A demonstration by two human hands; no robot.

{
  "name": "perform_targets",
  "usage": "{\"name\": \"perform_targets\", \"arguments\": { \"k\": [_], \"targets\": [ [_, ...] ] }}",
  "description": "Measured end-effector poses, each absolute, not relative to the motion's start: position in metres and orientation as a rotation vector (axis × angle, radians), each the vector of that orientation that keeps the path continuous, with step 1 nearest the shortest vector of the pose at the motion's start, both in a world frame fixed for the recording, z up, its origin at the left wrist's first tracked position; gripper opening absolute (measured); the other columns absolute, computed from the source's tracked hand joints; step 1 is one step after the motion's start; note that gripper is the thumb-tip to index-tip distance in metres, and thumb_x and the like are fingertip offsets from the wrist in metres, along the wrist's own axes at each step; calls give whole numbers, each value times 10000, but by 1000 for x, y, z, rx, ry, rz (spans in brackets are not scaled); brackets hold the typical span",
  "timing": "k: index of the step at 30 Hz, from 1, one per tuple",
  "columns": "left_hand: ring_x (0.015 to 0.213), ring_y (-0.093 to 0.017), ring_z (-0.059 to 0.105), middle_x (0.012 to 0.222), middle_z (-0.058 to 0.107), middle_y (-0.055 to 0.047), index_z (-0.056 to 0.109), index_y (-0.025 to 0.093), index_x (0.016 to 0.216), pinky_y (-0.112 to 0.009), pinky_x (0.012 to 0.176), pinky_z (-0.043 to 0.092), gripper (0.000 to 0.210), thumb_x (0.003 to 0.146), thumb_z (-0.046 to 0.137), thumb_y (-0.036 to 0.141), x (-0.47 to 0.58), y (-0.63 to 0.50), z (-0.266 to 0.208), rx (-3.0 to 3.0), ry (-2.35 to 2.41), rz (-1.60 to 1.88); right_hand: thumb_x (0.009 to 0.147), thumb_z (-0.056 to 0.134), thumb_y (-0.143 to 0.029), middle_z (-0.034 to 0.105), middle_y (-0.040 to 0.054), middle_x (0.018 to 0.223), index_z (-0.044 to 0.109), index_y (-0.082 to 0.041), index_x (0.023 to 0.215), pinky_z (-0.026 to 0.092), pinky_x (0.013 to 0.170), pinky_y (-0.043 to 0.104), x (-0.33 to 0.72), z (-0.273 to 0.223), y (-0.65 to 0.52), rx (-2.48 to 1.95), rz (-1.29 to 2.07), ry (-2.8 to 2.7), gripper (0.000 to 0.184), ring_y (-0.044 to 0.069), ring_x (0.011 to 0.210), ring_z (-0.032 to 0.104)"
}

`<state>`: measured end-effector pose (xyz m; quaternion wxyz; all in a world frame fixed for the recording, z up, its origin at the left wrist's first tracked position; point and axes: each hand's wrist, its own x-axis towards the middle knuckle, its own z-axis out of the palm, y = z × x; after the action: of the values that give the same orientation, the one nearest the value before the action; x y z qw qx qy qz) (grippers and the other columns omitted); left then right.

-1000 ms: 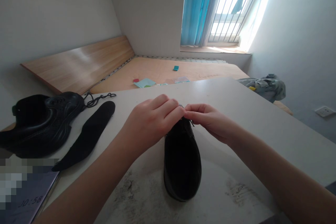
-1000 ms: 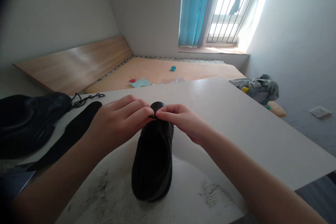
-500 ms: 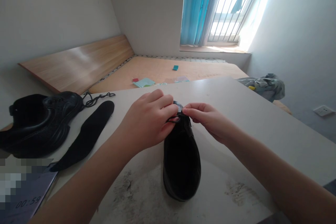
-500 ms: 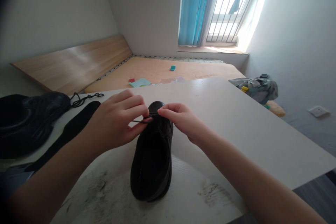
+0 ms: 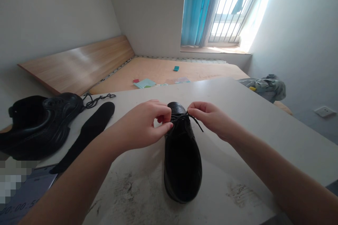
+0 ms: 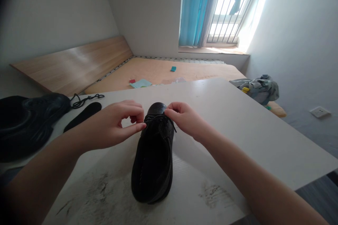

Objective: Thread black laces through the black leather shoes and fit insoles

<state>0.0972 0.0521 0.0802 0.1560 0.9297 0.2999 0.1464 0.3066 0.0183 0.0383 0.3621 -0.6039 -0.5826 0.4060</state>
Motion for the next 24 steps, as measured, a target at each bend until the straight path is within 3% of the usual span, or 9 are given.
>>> {"name": "perform_targets", "arguments": {
  "k": [2,7,9,12,14,19,24],
  "targets": [
    [689,-148,552,732,627,2,606,199,698,-253,589,406,202,836,541,332,94,55,83,2619,921,389,816,522,-422,477,-10,678,545,-179,717,308,608,270,310,40,19,-1596,933,-1565,263,120,631,400],
    [628,-163,579,812,690,-16,661,239,989,-259,539,391,416,875,414,554,76,63,97,2504,1337,490,921,434,-467,599,58,851,585,-197,930,287,600,291,307,64,-7,-1798,-16,-1855,309,174,711,514],
    [661,-189,605,857,701,-31,653,248,1025,-282,567,402,456,872,382,581,65,65,102,2475,1514,462,937,404,-494,616,44,828,572,-219,955,318,575,276,298,72,-32,-1637,67,-2042,323,157,662,544],
    [756,-244,632,935,704,-60,629,261,1109,-332,651,422,491,866,357,589,46,70,106,2408,1747,226,823,572,-556,623,25,755,562,-217,835,312,480,274,280,64,-70,-1385,116,-2428,339,156,565,564],
    [834,-279,636,1006,699,-82,606,252,1170,-362,712,429,534,853,359,604,33,74,106,2343,1846,33,787,644,-417,608,-8,703,540,-214,779,249,394,295,271,47,-87,-1271,-45,-2602,228,125,417,496],
    [1132,-332,552,1295,589,-117,560,213,1270,-404,922,395,629,829,379,622,17,80,104,2219,1899,-228,758,631,-355,590,20,688,493,-219,709,357,423,287,283,22,-99,-1395,-221,-2385,199,162,519,571],
    [1186,-328,511,1339,547,-132,472,181,1352,-395,976,359,667,846,353,598,14,80,107,2162,1921,-285,839,583,-404,632,112,929,531,-231,815,425,504,283,365,35,-97,-1639,-256,-2234,182,136,569,575]
  ]
}}
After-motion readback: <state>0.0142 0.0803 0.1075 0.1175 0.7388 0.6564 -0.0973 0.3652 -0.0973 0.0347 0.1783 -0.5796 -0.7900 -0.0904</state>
